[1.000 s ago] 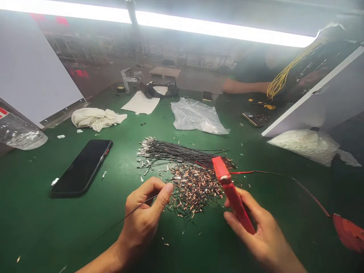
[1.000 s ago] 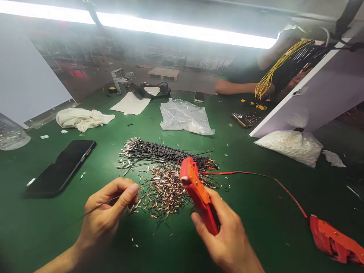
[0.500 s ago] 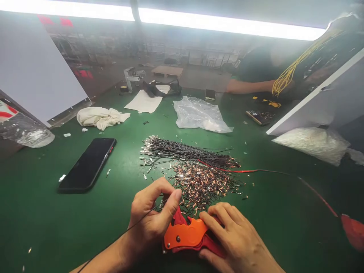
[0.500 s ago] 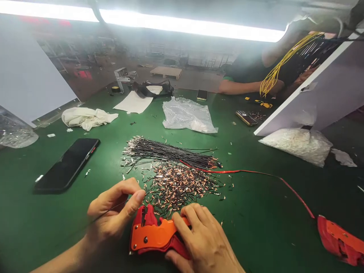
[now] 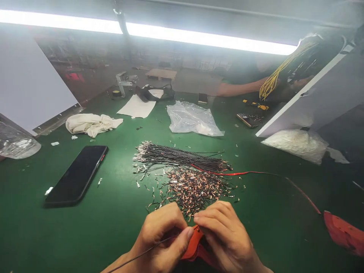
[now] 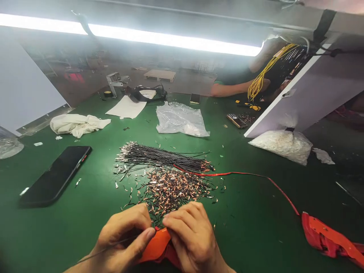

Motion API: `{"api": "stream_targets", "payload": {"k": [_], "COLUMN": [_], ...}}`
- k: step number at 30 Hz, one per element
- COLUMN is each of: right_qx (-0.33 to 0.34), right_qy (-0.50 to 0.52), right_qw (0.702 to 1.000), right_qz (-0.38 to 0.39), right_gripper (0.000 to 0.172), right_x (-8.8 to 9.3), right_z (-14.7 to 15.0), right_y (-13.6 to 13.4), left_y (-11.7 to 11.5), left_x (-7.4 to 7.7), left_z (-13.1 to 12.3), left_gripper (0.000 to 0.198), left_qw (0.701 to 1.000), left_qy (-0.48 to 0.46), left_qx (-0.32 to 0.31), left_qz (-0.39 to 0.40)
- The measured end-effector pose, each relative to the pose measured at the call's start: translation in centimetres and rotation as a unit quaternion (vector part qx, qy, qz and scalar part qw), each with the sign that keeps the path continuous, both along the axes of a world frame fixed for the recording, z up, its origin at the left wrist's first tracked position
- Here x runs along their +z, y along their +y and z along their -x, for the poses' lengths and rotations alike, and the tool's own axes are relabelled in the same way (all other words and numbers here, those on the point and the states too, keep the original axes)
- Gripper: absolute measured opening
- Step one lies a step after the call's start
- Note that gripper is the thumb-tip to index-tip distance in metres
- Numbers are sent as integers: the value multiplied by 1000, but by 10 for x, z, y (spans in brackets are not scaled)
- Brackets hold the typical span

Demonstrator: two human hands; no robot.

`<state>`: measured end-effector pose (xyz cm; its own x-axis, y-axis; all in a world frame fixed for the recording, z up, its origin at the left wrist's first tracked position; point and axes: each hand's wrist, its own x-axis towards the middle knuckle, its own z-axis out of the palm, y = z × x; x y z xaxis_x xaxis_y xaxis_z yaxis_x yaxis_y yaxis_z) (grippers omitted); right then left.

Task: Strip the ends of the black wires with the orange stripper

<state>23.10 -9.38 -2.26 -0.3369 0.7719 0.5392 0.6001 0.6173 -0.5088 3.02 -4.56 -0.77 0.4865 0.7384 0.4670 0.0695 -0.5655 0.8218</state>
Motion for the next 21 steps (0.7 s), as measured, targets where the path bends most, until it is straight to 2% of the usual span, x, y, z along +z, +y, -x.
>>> {"api": "stream_targets", "payload": {"k": [7, 11, 18, 21], "right_qx": [0, -42, -96, -112], "right_qy": [88, 76, 81, 76], "right_qw": [993, 992, 988, 987], "right_qz": [83, 87, 89, 91], "right_gripper": [26, 22, 19, 18], "right_x": [9, 5, -5, -6], "right_z": [5, 7, 4, 2], "right_y": [4, 5, 5, 4], "left_y": [3, 5, -3, -3], "left_x": [-4, -6, -13, -12], "left_z": [-1, -3, -3, -2], "left_gripper": [18, 19, 17, 18], "left_qw": [1000, 999, 992, 994], "left_qy": [20, 33, 33, 26], "left_qx": [9, 20, -7, 14], "left_qz": [1, -22, -118, -108]}}
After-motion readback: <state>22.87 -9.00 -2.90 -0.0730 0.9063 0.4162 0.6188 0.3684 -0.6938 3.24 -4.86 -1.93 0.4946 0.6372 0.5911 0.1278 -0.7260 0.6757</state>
